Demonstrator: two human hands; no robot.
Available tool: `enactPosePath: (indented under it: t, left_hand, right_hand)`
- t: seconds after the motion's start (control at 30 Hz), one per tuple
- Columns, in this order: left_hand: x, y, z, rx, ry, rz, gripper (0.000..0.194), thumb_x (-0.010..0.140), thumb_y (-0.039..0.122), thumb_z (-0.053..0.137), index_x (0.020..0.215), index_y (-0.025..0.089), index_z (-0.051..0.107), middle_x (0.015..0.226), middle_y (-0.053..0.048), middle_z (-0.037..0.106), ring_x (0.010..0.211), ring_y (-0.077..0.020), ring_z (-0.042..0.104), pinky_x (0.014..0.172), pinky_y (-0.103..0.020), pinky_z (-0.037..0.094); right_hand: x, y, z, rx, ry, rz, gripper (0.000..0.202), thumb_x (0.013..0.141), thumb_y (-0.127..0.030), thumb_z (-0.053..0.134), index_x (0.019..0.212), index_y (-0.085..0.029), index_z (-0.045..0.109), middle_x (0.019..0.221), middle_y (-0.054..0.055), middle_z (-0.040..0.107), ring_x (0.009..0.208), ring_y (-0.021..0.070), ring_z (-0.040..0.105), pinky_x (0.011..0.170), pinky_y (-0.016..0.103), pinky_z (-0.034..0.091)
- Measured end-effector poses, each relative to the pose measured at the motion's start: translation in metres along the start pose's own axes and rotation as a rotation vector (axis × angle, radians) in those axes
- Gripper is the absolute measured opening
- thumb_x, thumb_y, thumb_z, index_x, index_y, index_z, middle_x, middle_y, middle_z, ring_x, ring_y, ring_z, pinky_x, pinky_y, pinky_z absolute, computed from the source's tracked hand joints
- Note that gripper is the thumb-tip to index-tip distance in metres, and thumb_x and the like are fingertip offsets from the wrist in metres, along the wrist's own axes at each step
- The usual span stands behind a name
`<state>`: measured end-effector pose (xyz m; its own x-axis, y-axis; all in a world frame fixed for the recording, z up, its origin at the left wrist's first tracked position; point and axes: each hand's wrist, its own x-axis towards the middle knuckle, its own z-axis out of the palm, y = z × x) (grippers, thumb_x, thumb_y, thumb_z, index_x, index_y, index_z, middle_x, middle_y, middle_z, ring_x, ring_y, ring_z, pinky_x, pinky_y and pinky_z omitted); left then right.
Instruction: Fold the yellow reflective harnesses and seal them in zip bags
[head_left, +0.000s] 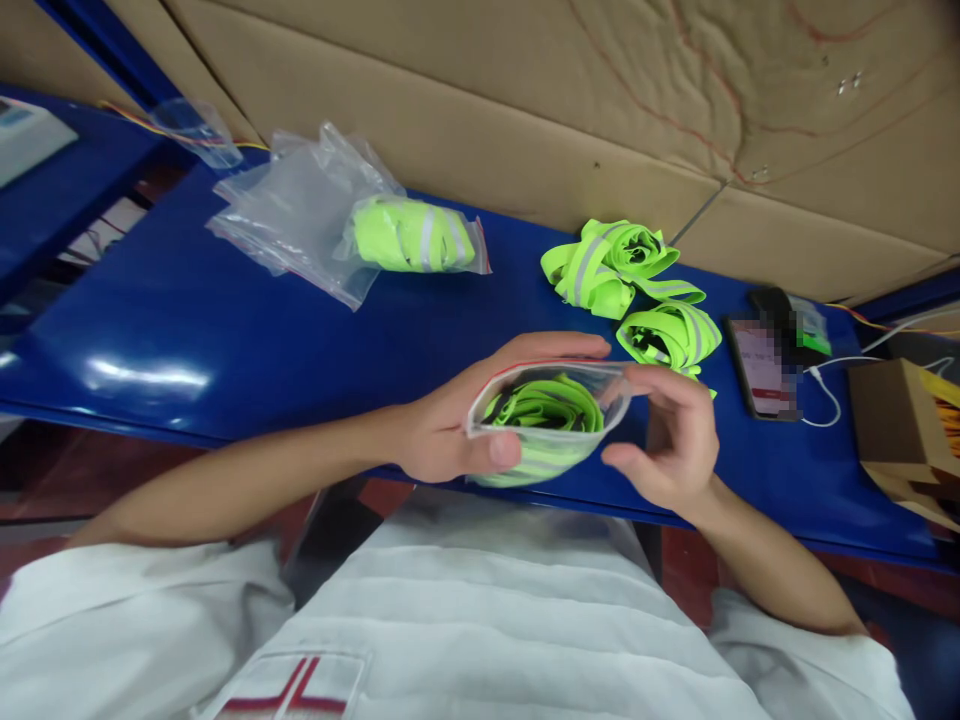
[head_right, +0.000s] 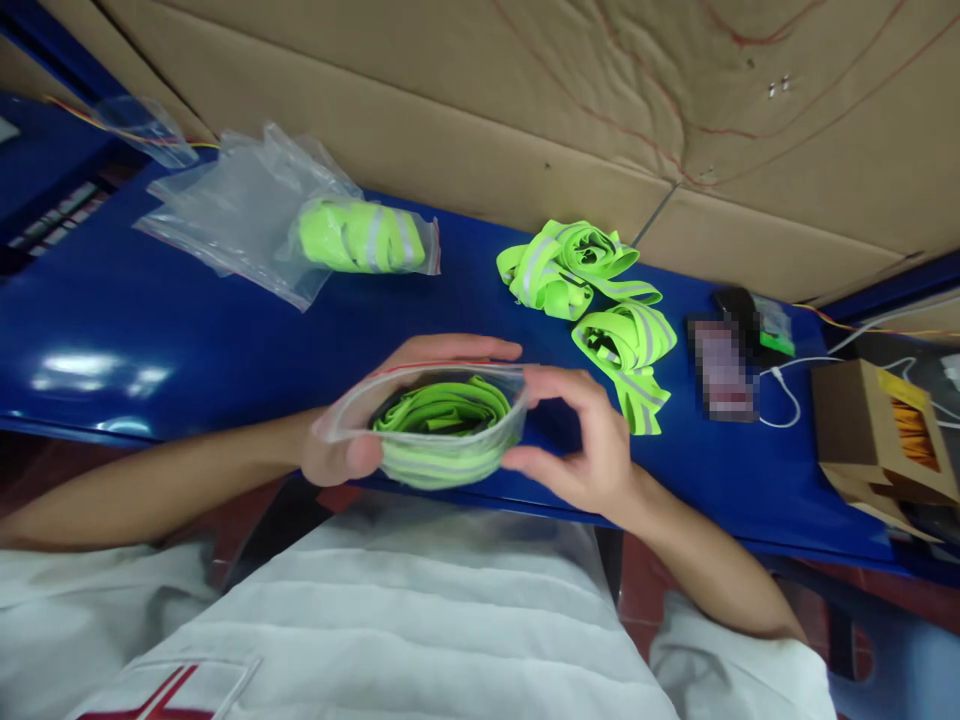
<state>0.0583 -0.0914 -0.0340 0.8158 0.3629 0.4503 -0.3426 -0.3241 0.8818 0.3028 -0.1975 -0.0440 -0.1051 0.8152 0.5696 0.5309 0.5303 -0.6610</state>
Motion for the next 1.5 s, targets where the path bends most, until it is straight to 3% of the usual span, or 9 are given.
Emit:
enactPosePath:
  t: [0.17,0.33,0.43,0.53,0.73,0.87,1.0,1.2,1.5]
  left_hand:
    - [0.000,-0.021,-0.003,-0.079,0.008,-0.224,0.084,0.099,0.077,0.040,0.167,0.028,0.032,0.167,-0.017,0.043,0.145,-0.0328,0.056,0.111,-0.044,0.056]
    - [0.007,-0.024,-0.003,-0.144,0.145,-0.339,0.094,0.091,0.078,0.058,0.163,0.020,0.040,0.149,-0.018,0.062,0.130,-0.0308,0.067,0.103,-0.037,0.058]
    - [0.014,-0.019,-0.002,-0.075,0.315,-0.351,0.071,0.092,0.068,0.067,0.138,0.014,0.067,0.129,-0.014,0.075,0.120,-0.0282,0.071,0.103,-0.035,0.058]
    - [0.018,-0.016,-0.001,-0.032,0.390,-0.412,0.054,0.097,0.062,0.063,0.119,0.015,0.079,0.116,-0.009,0.080,0.116,-0.0277,0.073,0.104,-0.037,0.058]
    - [0.018,-0.021,-0.006,-0.391,0.284,-0.475,0.048,0.097,0.055,0.068,0.122,0.016,0.080,0.112,-0.013,0.081,0.110,-0.0306,0.077,0.103,-0.044,0.060]
    - [0.018,-0.023,-0.009,-0.431,0.248,-0.454,0.046,0.097,0.052,0.069,0.124,0.016,0.079,0.117,-0.014,0.080,0.114,-0.0302,0.076,0.108,-0.045,0.057]
    - [0.019,-0.020,-0.008,-0.309,0.306,-0.468,0.050,0.096,0.055,0.070,0.127,0.016,0.078,0.116,-0.013,0.080,0.110,-0.0280,0.076,0.102,-0.040,0.059]
    - [0.017,-0.015,-0.008,0.224,0.401,-0.330,0.042,0.098,0.052,0.067,0.108,0.014,0.084,0.107,-0.008,0.082,0.101,-0.0213,0.076,0.089,-0.024,0.057]
    - [0.015,-0.018,-0.002,0.203,0.369,-0.326,0.033,0.101,0.042,0.065,0.107,0.015,0.083,0.101,-0.005,0.083,0.090,-0.0152,0.074,0.080,-0.019,0.054]
  right_hand:
    - [0.013,0.007,0.002,0.417,-0.015,0.414,0.042,0.094,-0.051,0.074,0.126,-0.028,0.061,0.086,0.000,0.068,0.077,0.0158,0.066,0.070,0.029,0.059]
    - [0.019,0.020,0.000,0.471,-0.016,0.668,0.035,0.089,-0.051,0.079,0.083,-0.020,0.064,0.069,-0.002,0.063,0.062,0.0118,0.059,0.058,0.024,0.052]
    - [0.016,0.024,-0.001,0.420,0.074,0.629,0.030,0.088,-0.046,0.081,0.084,-0.022,0.063,0.068,-0.004,0.061,0.061,0.0118,0.056,0.059,0.025,0.049]
    - [0.013,0.026,-0.001,0.360,0.147,0.545,0.028,0.089,-0.044,0.078,0.084,-0.024,0.060,0.067,-0.003,0.056,0.060,0.0136,0.053,0.057,0.028,0.046]
    - [0.012,0.028,-0.005,0.250,0.227,0.302,0.030,0.092,-0.047,0.074,0.082,-0.026,0.056,0.076,0.000,0.053,0.063,0.0153,0.049,0.054,0.030,0.041]
    - [0.015,0.026,-0.009,0.207,0.118,0.357,0.023,0.096,-0.047,0.070,0.092,-0.026,0.062,0.078,0.000,0.058,0.063,0.0152,0.052,0.056,0.031,0.045]
    - [0.017,0.026,-0.009,0.205,0.136,0.376,0.020,0.096,-0.042,0.072,0.090,-0.025,0.065,0.071,-0.002,0.058,0.059,0.0141,0.051,0.053,0.030,0.041]
    - [0.020,0.023,-0.008,0.154,0.159,0.319,0.018,0.097,-0.037,0.072,0.088,-0.024,0.063,0.075,-0.001,0.061,0.062,0.0135,0.052,0.055,0.028,0.043]
    - [0.025,0.017,-0.005,0.158,0.070,0.348,0.021,0.095,-0.037,0.072,0.085,-0.021,0.063,0.077,0.000,0.064,0.065,0.0117,0.057,0.058,0.025,0.044]
